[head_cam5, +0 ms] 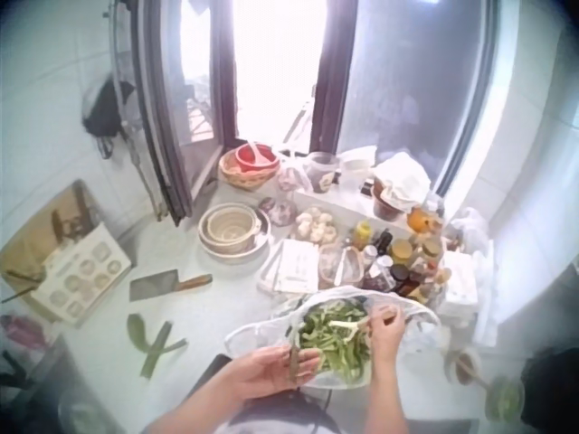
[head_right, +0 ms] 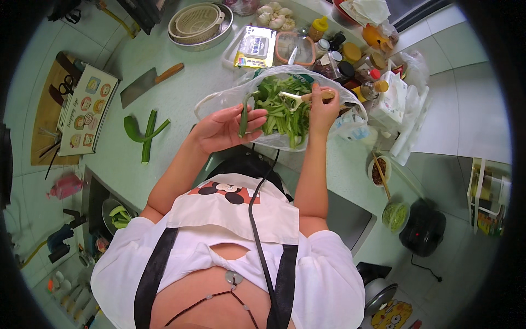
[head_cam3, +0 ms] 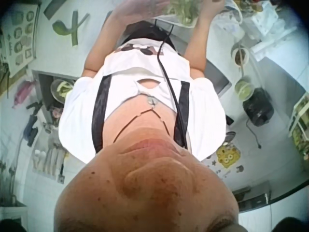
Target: The person peels green vegetables using a small white peeler, placing the peeled items into a plastic bag.
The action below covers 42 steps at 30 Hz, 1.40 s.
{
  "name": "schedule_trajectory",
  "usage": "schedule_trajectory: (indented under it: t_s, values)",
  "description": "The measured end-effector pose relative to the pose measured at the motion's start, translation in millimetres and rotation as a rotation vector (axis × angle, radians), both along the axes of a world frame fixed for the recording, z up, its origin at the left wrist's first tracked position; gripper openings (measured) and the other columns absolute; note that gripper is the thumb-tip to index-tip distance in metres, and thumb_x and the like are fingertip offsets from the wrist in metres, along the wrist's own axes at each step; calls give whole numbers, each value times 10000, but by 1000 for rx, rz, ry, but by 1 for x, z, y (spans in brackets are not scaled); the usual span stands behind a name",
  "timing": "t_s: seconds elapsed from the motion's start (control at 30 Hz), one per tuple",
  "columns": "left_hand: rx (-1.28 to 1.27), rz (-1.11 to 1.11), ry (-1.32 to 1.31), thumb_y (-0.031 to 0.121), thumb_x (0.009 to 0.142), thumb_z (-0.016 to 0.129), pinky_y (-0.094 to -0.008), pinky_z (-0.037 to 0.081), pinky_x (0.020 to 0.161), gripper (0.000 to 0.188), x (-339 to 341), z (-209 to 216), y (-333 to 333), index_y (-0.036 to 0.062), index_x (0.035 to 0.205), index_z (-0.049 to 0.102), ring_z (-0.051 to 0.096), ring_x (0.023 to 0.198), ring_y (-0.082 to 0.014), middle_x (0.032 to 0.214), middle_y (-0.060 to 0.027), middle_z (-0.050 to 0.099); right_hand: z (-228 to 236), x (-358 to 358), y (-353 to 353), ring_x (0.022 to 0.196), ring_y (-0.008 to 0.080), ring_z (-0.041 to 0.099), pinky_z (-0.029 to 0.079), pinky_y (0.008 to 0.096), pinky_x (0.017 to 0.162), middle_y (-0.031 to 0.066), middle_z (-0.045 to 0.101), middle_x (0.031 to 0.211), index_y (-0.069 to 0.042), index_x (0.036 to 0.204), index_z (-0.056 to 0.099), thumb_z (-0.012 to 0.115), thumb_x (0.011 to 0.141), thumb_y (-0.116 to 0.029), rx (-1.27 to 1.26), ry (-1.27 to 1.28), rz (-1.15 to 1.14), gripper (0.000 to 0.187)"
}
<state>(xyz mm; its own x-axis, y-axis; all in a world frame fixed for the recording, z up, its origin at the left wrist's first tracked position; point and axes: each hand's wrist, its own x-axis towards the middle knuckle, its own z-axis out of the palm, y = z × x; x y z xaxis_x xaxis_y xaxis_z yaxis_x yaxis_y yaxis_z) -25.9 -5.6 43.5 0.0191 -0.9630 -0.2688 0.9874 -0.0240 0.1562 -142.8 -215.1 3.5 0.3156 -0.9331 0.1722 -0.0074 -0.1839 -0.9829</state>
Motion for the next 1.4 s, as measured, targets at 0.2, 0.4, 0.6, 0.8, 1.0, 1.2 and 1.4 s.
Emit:
schedule_trajectory:
  t_s: [0.2,0.4,0.6,0.8,1.0,1.2,1.4]
  values:
    - [-14,-11,-4,193,865,511,-226,466,590,174,-6,-5,-20,61,977,527,550,719,-105,939,-84,577,6,-8,2,469,56,425,330,189,408,6,496,630,-52,794,500,640,780,-208,33,-33,-27,210]
    - [27,-18,-187,212,879,491,-166,405,446,171,-18,21,-34,49,930,497,500,544,-42,825,-71,580,6,-16,0,468,56,424,334,188,409,6,495,632,-55,803,500,635,784,-202,44,-9,-46,201]
    - [-136,-35,-382,217,877,494,-131,326,363,166,-17,33,-23,70,939,447,428,417,-32,756,-95,571,23,-11,10,472,58,429,338,183,416,6,504,639,-57,801,499,633,784,-178,104,-156,-4,182]
    - [11,49,-863,227,832,546,-127,279,407,229,-2,51,32,89,1002,480,447,526,-20,697,-39,560,37,2,19,613,82,507,400,193,553,13,552,738,-53,790,534,644,780,-185,-432,280,64,172]
    - [357,405,-1134,137,832,532,-159,326,491,175,9,41,117,74,995,543,478,639,-26,754,11,576,63,42,50,545,80,475,382,189,479,31,549,739,-44,834,513,631,787,-154,-158,-64,184,168]
    - [810,764,-1208,81,782,587,-199,366,498,161,0,16,200,28,932,559,444,559,-37,767,12,565,67,95,131,518,98,467,373,195,454,93,555,774,-23,867,486,565,828,-165,105,-147,510,167]
    - [1402,944,-1292,103,768,593,-201,344,486,150,-29,-20,296,21,886,549,399,515,-46,691,13,520,37,134,233,503,87,454,372,192,447,88,553,778,-27,880,479,549,840,-146,324,-87,867,144]
